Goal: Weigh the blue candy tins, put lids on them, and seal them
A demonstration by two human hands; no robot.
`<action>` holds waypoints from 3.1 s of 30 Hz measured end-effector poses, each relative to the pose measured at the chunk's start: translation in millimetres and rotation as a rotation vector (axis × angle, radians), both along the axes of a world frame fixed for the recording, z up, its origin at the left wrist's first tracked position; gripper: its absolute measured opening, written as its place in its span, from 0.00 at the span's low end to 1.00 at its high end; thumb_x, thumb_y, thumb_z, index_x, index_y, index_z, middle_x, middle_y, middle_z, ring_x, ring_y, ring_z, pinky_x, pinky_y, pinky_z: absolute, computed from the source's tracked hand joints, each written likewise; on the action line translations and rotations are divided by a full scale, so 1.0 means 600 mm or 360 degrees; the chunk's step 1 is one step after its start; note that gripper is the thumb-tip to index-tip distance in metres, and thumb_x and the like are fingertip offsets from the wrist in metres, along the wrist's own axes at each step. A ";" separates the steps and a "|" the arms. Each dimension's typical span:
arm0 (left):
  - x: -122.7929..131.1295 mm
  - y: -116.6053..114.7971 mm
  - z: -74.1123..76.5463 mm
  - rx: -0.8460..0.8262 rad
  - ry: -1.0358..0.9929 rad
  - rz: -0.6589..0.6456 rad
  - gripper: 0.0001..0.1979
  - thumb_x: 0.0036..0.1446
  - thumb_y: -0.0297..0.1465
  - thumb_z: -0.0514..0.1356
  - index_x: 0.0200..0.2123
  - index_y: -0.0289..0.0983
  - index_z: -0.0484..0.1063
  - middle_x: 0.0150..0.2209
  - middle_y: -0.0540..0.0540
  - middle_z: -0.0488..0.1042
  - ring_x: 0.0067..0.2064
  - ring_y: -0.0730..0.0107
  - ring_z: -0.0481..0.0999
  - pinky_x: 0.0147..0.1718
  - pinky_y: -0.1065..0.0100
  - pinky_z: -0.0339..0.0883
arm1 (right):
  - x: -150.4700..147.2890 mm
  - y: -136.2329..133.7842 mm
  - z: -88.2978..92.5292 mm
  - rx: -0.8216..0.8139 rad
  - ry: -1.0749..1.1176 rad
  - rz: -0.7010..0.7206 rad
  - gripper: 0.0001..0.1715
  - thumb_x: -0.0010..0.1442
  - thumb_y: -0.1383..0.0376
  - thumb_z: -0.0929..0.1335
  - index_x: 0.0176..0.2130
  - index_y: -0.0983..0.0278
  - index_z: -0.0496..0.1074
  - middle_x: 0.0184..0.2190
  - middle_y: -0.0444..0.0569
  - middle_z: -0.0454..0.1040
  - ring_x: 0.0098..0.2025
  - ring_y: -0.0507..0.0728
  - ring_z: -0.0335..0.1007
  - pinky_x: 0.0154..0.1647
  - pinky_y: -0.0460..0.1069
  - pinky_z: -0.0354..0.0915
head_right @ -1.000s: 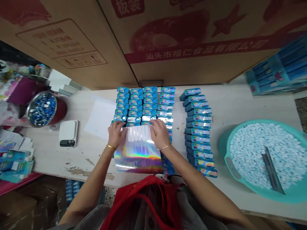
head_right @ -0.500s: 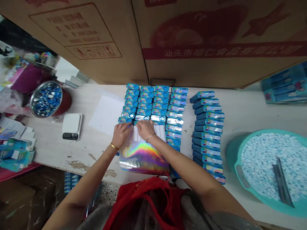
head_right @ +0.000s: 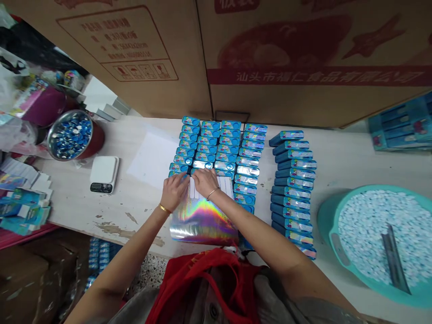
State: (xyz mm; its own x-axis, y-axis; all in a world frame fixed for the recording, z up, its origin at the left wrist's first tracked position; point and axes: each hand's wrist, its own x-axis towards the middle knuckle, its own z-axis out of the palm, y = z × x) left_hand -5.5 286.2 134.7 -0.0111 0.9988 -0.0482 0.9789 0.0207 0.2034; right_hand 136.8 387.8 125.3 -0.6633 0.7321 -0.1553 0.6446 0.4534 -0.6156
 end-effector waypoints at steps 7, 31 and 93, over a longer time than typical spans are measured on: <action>0.005 -0.021 -0.004 0.0013 -0.0051 -0.0126 0.15 0.63 0.32 0.51 0.50 0.41 0.69 0.58 0.41 0.67 0.57 0.57 0.66 0.49 0.56 0.56 | 0.000 -0.002 -0.008 0.0014 -0.0017 0.0003 0.16 0.66 0.64 0.59 0.34 0.63 0.72 0.35 0.51 0.76 0.40 0.59 0.66 0.40 0.53 0.48; 0.247 0.012 0.059 -0.0019 -0.2153 0.1011 0.11 0.48 0.36 0.64 0.25 0.37 0.66 0.23 0.52 0.68 0.27 0.75 0.67 0.29 0.71 0.62 | 0.258 -0.108 0.075 -0.0751 0.0914 -0.0999 0.19 0.61 0.51 0.63 0.26 0.61 0.65 0.23 0.44 0.66 0.29 0.54 0.63 0.35 0.49 0.61; -0.033 -0.026 0.012 0.0098 -0.0085 0.0007 0.13 0.63 0.30 0.51 0.48 0.46 0.71 0.57 0.45 0.69 0.55 0.57 0.66 0.49 0.54 0.53 | -0.028 -0.011 0.019 -0.0152 0.0026 0.0086 0.15 0.65 0.65 0.60 0.31 0.64 0.71 0.35 0.50 0.76 0.42 0.58 0.68 0.41 0.52 0.49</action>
